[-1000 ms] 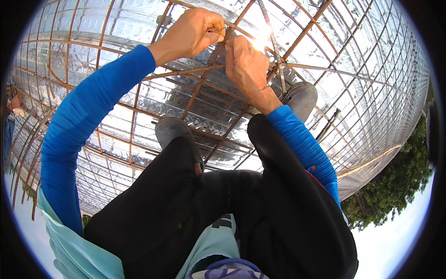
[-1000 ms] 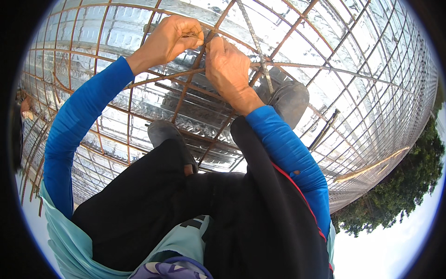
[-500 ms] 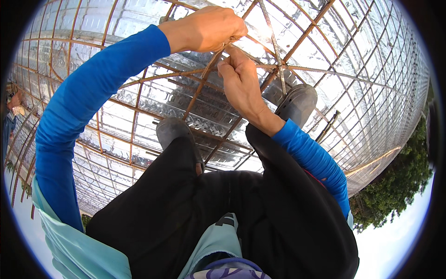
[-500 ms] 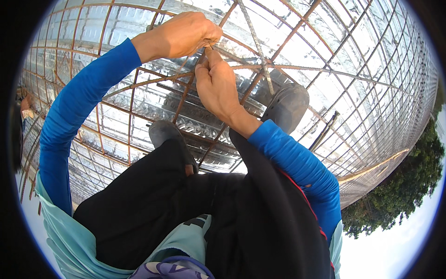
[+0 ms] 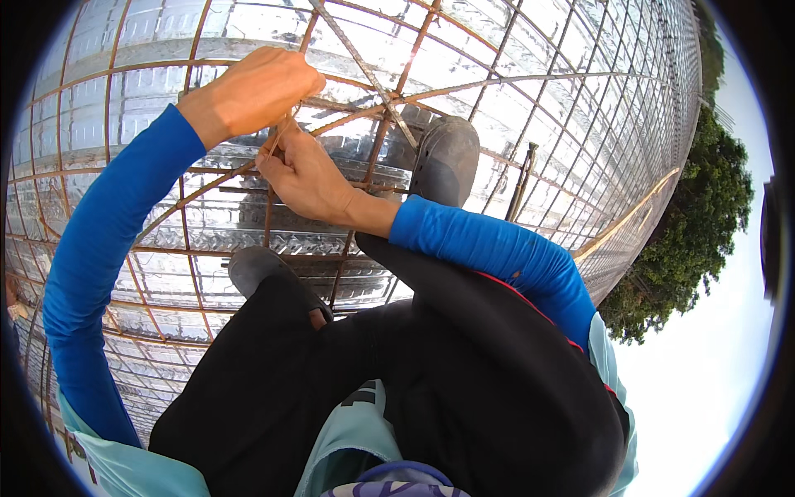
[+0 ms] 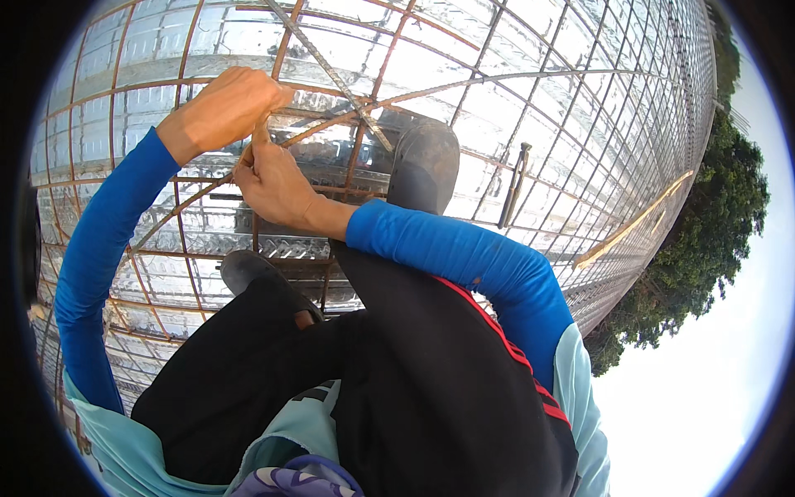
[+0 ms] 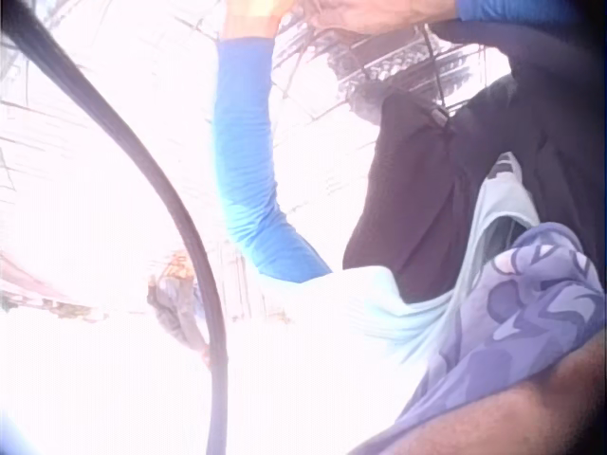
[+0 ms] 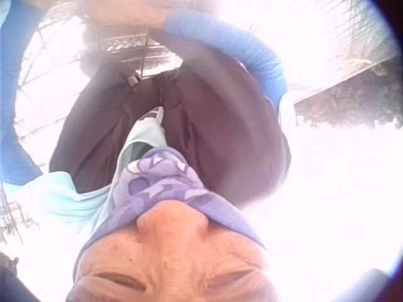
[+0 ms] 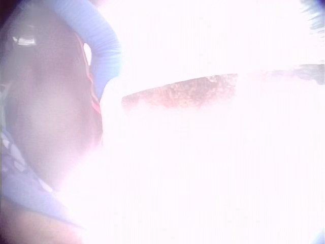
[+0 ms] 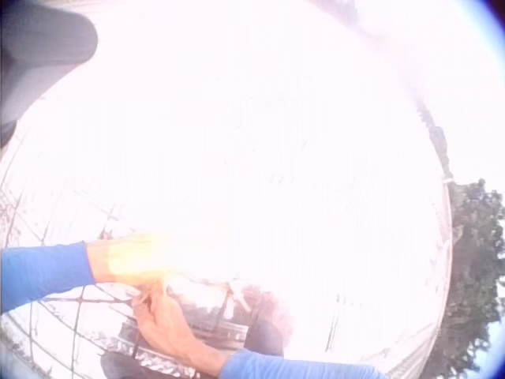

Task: The person uses pliers to twist and secure metal ties at intersections of a metal scaffolding grid. They repeatedly position the ties, twist them with the pliers, and move to the next joint to continue securing the structure.

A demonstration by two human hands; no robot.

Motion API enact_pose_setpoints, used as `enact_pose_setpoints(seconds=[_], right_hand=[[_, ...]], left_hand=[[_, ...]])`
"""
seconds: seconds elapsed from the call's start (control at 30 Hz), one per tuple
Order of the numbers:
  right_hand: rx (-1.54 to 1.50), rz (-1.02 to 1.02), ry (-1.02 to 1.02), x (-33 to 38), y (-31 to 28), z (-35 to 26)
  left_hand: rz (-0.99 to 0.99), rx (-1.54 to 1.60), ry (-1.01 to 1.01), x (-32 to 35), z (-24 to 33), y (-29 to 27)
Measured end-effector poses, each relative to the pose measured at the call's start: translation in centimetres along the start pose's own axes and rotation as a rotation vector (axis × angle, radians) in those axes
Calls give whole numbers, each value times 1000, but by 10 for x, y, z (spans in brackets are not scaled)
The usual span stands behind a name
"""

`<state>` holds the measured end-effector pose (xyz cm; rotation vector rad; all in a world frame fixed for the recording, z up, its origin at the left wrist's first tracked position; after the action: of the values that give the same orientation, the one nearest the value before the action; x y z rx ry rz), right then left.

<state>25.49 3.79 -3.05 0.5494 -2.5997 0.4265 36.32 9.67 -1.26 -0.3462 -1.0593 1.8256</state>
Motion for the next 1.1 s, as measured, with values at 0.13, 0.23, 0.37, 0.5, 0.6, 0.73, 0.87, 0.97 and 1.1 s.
enact_pose_setpoints(seconds=[0.13, 0.23, 0.37, 0.5, 0.6, 0.73, 0.87, 0.97, 1.1], right_hand=[[-67, -123, 59, 25, -84, -9], [97, 404, 196, 94, -194, 38], [970, 770, 586, 220, -304, 170], [1021, 738, 584, 277, -301, 220], [1063, 786, 557, 266, -306, 234], [945, 679, 668, 267, -338, 274], [932, 831, 456, 270, -334, 208], [968, 823, 353, 243, -320, 87], [1057, 549, 85, 162, -283, -66]], left_hand=[[-15, 146, -160, 9, -24, 11], [-36, 275, -348, 32, -20, -7], [37, 150, -192, 98, -18, -23], [-354, 96, -195, 137, 15, -45], [-569, 48, -85, 147, 69, -56], [-192, 184, 321, 104, 152, -34], [-774, 129, 417, 43, 251, 12], [-604, 189, 202, -36, 285, 40], [220, 614, -46, -105, 240, -9]])
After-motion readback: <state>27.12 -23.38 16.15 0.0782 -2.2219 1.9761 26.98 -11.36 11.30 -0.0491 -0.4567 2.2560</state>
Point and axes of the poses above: each hand's wrist, its own x-axis away from the middle knuckle, its own y-axis out of the palm, z = x × y, the point moved 6 cm from there along -x, towards the middle knuckle, and after that the axes turned 7 degrees about x, right-handed, at the moved point
